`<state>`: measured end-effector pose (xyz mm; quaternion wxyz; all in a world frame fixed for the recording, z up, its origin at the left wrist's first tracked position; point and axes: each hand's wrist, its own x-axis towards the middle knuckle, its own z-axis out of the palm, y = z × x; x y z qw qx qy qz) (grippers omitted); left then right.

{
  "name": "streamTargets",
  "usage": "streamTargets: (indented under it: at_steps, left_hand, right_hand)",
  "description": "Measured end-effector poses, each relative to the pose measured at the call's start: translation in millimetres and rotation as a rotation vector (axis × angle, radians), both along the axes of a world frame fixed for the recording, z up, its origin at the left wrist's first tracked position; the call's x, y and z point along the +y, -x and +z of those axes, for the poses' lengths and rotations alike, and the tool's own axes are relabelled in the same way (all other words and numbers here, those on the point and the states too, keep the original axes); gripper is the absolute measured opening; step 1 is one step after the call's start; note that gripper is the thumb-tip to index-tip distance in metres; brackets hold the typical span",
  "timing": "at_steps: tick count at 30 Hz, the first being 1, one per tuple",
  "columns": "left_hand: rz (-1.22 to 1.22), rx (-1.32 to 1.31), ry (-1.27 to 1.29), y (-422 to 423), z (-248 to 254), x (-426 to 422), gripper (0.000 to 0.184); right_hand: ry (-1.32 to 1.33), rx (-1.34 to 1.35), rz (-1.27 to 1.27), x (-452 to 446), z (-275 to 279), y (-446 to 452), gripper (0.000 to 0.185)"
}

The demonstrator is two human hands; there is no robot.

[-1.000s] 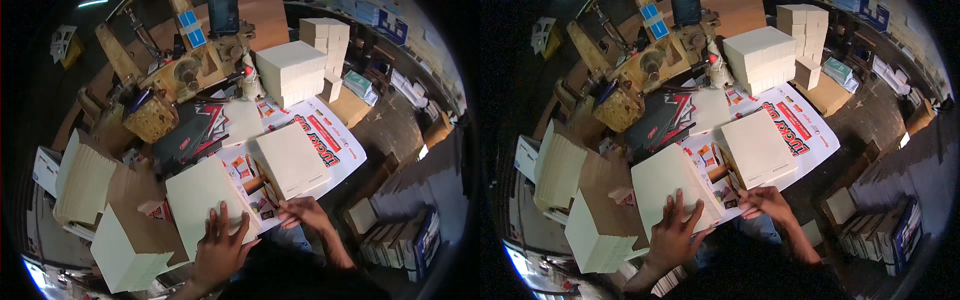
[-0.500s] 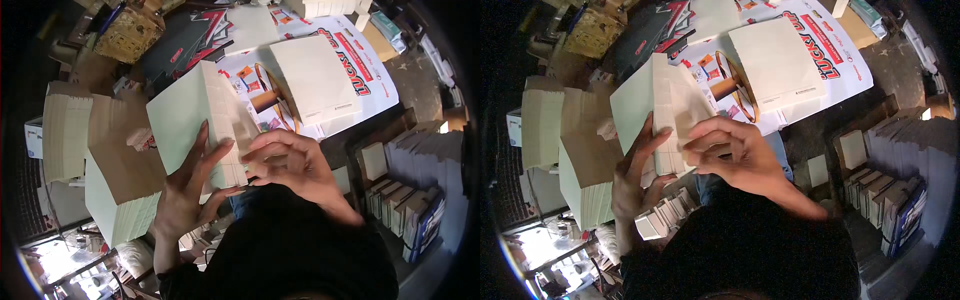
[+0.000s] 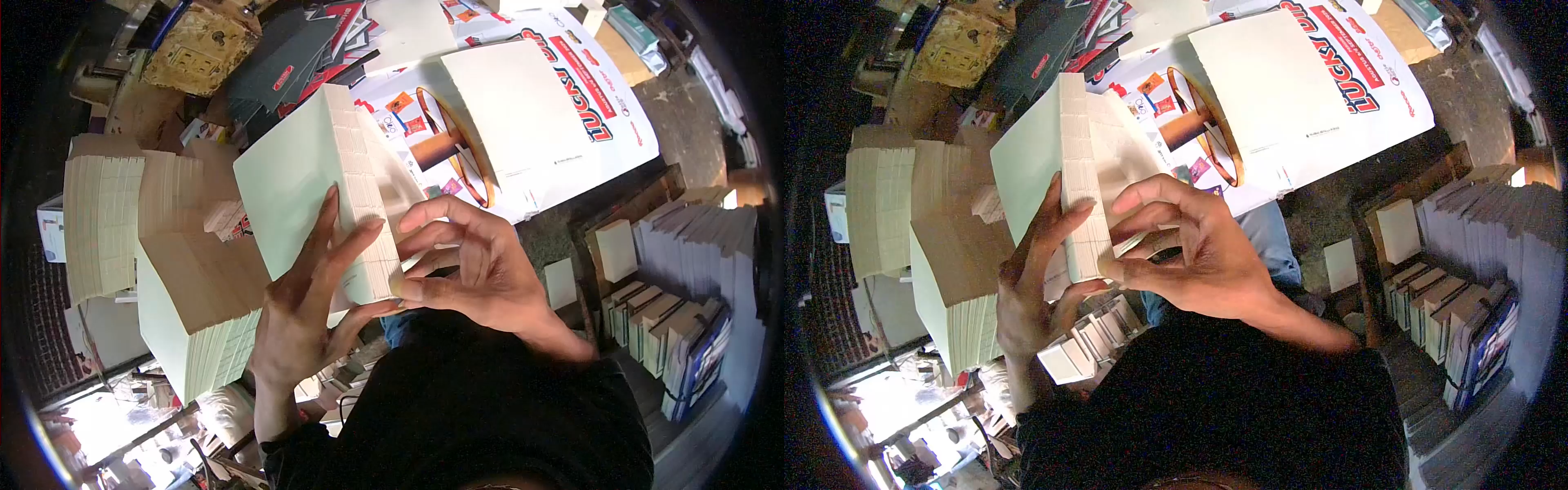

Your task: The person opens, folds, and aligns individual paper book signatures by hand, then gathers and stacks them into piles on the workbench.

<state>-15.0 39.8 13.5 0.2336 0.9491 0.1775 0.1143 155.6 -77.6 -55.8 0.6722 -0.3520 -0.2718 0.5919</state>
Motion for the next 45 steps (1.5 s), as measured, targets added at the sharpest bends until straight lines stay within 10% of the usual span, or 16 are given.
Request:
streamTargets:
  at_steps: [16,23,28,30,35,45]
  left_hand:
    - [-0.002,0.033,-0.052,14,-4,4,0.067]
    - [0.102,-0.033,0.030,23,-14,-10,0.075]
    - [0.082,-0.196,-0.304,61,-31,-11,0.073]
    - [0.609,-0.298,-0.085,47,-24,-16,0.075]
    - [0.554,-0.387,0.275,48,-54,-5,0.079]
    - [0.496,-0.309,0.242,30,-52,-22,0.084]
  right_hand:
    - [0.224,-0.448,-0.137,-7,14,0,0.060]
    - [-0.047,-1.567,-0.411,9,32,14,0.081]
    - [0.079,-1.296,-0.218,-3,37,0,0.080]
    - [0.034,-1.203,-0.162,-1,20,-4,0.075]
    - [0.173,-0.576,-0.084,11,2,-29,0.046]
    - [0.280,-0.422,-0.190,35,-5,-10,0.061]
